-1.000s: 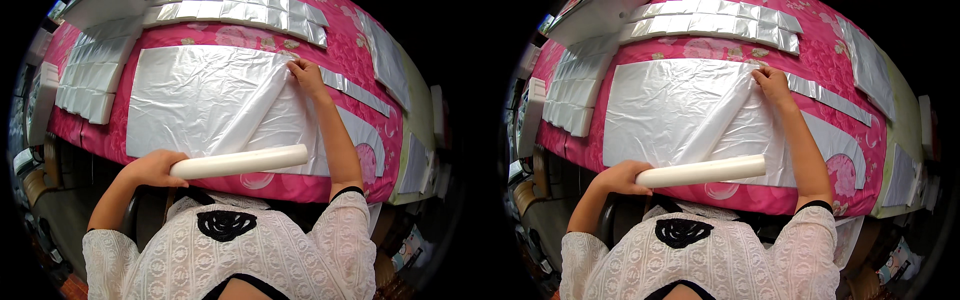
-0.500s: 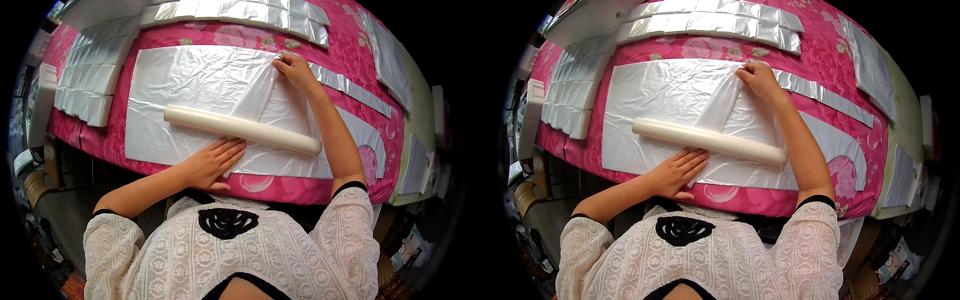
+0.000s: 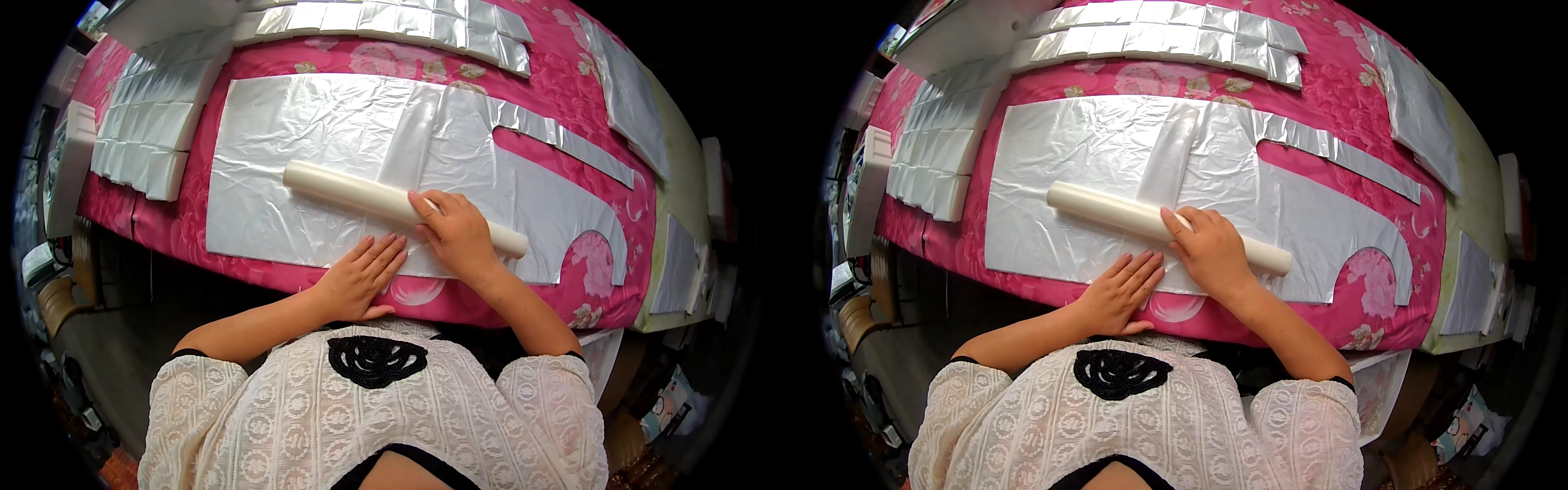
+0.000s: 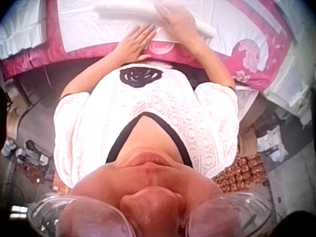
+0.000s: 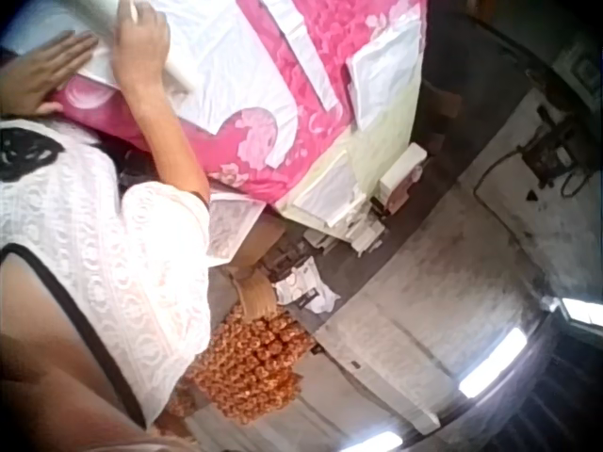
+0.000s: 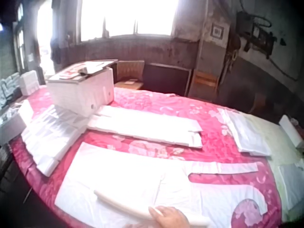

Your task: The person repeatedly wraps small white rectangular items in clear plastic film using a cylindrical rolling tool. They smooth the film over each item, roll it tightly, and place the wrapped unit on a growing stack on the pink floral tablecloth.

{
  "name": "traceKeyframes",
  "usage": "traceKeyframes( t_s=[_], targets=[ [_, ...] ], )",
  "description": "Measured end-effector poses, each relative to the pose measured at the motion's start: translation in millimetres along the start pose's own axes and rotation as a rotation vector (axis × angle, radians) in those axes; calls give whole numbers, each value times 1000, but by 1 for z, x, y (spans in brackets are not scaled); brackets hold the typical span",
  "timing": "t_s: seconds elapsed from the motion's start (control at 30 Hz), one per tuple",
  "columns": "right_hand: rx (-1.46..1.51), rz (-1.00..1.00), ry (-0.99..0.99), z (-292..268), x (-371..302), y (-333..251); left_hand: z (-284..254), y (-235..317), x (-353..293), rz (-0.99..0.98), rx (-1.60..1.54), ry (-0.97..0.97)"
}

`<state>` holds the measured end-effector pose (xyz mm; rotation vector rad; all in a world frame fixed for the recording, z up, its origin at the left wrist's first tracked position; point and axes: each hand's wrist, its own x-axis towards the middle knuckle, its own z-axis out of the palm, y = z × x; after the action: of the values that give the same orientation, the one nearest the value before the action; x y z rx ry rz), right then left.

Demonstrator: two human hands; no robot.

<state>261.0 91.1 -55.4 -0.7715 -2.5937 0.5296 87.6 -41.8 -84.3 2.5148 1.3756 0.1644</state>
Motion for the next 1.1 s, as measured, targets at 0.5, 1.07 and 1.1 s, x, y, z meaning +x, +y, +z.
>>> traceKeyframes(
  t_s=[0.5, 1.07, 1.1],
  targets=[
    [-23, -41, 23, -20, -21, 11, 0, -4, -16, 18, -46, 26],
    [-316, -107, 246, 16, 133, 88, -3, -22, -31, 306, -160, 142],
    [-231, -140, 229, 18, 129, 80, -4, -23, -33, 316, -173, 165]
  ],
)
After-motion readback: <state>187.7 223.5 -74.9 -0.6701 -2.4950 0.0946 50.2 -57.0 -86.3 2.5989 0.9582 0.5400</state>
